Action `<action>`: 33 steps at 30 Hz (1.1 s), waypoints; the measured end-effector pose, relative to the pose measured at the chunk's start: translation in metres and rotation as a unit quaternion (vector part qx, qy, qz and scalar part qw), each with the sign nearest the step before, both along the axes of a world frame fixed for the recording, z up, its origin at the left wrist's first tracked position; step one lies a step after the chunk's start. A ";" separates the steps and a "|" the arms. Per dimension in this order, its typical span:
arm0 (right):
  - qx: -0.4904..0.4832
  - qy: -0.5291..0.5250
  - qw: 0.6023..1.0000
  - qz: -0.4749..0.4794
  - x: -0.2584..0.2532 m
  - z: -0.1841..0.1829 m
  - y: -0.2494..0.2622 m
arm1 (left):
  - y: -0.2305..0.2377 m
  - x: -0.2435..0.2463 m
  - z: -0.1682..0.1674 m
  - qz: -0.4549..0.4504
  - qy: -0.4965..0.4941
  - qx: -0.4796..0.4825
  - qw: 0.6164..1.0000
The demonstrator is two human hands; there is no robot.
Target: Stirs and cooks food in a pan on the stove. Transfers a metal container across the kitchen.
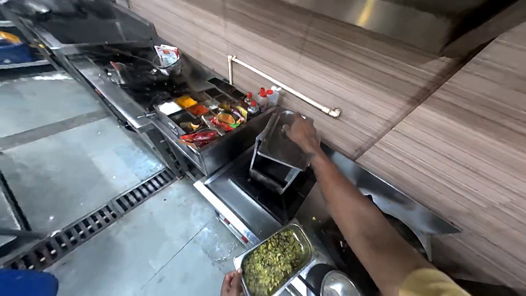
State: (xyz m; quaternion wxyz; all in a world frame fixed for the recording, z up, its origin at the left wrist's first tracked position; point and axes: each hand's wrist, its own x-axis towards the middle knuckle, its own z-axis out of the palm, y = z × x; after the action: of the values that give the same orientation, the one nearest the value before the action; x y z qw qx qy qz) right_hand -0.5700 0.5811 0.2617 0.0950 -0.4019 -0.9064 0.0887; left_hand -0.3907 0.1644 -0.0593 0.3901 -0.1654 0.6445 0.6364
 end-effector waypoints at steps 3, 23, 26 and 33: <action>0.012 -0.066 0.998 -0.006 -0.024 -0.018 0.004 | -0.002 0.001 -0.002 -0.004 0.014 -0.002 1.000; -0.259 0.130 0.953 -0.092 0.280 -0.098 -0.183 | 0.000 0.000 0.004 0.009 -0.042 0.018 0.999; -0.254 0.083 0.950 -0.165 0.308 -0.152 -0.195 | -0.001 0.001 0.002 0.015 -0.046 0.031 0.998; -0.280 0.000 0.925 -0.258 0.282 -0.237 -0.177 | 0.000 0.009 -0.001 0.004 -0.017 0.042 0.999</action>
State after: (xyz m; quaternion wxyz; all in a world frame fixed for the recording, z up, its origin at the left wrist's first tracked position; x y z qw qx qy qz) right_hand -0.2881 0.4044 0.0249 -0.0018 -0.6321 -0.7098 0.3109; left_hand -0.3820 0.1645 -0.0598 0.4053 -0.1626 0.6096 0.6616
